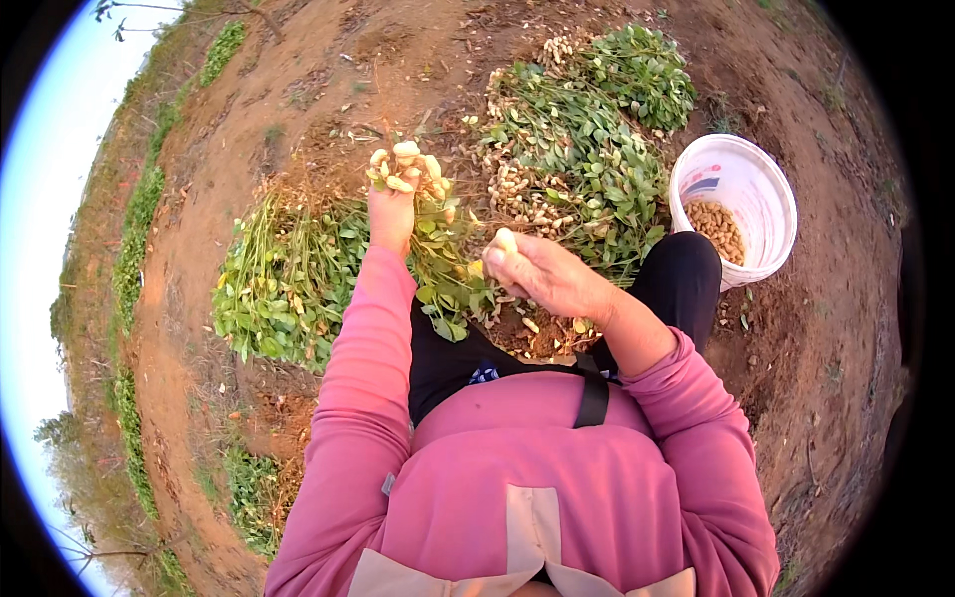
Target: The person sits on the ground and removes peanuts from their stems by hand. The shelled peanuts are placed into a white bucket, while the empty stems are discarded onto a pile on the ground.
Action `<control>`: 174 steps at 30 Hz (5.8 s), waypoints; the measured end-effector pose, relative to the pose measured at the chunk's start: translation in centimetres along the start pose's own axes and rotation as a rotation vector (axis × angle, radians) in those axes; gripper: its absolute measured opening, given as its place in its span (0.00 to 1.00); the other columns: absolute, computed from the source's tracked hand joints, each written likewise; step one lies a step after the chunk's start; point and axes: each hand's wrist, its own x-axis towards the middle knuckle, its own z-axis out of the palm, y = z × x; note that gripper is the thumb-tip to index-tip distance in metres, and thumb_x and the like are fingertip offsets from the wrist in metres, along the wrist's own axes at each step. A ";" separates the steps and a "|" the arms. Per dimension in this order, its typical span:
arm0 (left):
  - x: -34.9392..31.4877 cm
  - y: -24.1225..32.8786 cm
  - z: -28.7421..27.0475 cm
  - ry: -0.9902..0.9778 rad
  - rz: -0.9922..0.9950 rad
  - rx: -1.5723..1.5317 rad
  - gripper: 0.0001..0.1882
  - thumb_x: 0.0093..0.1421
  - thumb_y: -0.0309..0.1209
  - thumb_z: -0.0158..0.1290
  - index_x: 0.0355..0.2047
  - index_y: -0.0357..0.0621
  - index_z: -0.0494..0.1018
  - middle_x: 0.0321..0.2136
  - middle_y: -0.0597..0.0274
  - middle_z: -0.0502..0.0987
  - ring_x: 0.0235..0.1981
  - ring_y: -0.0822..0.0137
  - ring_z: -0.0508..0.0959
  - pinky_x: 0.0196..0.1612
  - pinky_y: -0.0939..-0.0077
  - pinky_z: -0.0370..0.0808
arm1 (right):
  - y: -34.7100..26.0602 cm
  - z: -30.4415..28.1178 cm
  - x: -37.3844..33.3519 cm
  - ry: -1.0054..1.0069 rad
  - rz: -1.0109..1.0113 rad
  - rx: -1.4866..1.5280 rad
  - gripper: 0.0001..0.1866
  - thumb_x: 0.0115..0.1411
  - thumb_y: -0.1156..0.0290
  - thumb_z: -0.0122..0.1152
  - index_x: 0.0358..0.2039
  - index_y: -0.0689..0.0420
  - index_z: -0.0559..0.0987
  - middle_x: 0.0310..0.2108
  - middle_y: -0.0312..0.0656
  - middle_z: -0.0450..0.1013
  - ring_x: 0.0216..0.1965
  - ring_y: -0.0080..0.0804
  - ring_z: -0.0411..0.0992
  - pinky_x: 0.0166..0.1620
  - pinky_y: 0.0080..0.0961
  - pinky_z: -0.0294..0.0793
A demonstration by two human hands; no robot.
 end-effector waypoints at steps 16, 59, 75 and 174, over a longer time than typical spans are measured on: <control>-4.0 4.1 2.5 -0.169 -0.096 -0.272 0.20 0.62 0.29 0.53 0.53 0.37 0.66 0.37 0.62 0.75 0.41 0.66 0.76 0.48 0.69 0.71 | -1.6 -5.8 -1.7 0.464 -0.024 -0.570 0.13 0.57 0.66 0.61 0.36 0.63 0.75 0.24 0.44 0.73 0.26 0.31 0.72 0.33 0.27 0.71; -4.0 1.9 -0.5 -0.168 -0.115 -0.327 0.25 0.62 0.42 0.52 0.55 0.46 0.63 0.38 0.63 0.74 0.34 0.70 0.77 0.32 0.77 0.75 | -1.2 0.8 1.6 -0.182 -0.083 0.067 0.15 0.64 0.62 0.46 0.23 0.58 0.67 0.18 0.36 0.64 0.19 0.22 0.61 0.25 0.24 0.62; -7.4 4.0 2.3 -0.256 -0.142 -0.293 0.23 0.60 0.34 0.55 0.55 0.44 0.65 0.42 0.66 0.73 0.44 0.71 0.72 0.45 0.73 0.73 | -0.4 1.2 3.1 0.382 -0.075 -0.868 0.33 0.51 0.45 0.63 0.46 0.57 0.66 0.23 0.50 0.74 0.28 0.51 0.75 0.31 0.43 0.72; -4.5 4.9 3.9 -0.225 0.264 0.549 0.13 0.63 0.25 0.45 0.47 0.37 0.70 0.39 0.60 0.78 0.37 0.69 0.78 0.41 0.76 0.75 | -3.4 1.4 3.1 0.565 -0.278 -0.841 0.16 0.59 0.57 0.56 0.36 0.58 0.69 0.22 0.48 0.73 0.27 0.51 0.74 0.28 0.41 0.71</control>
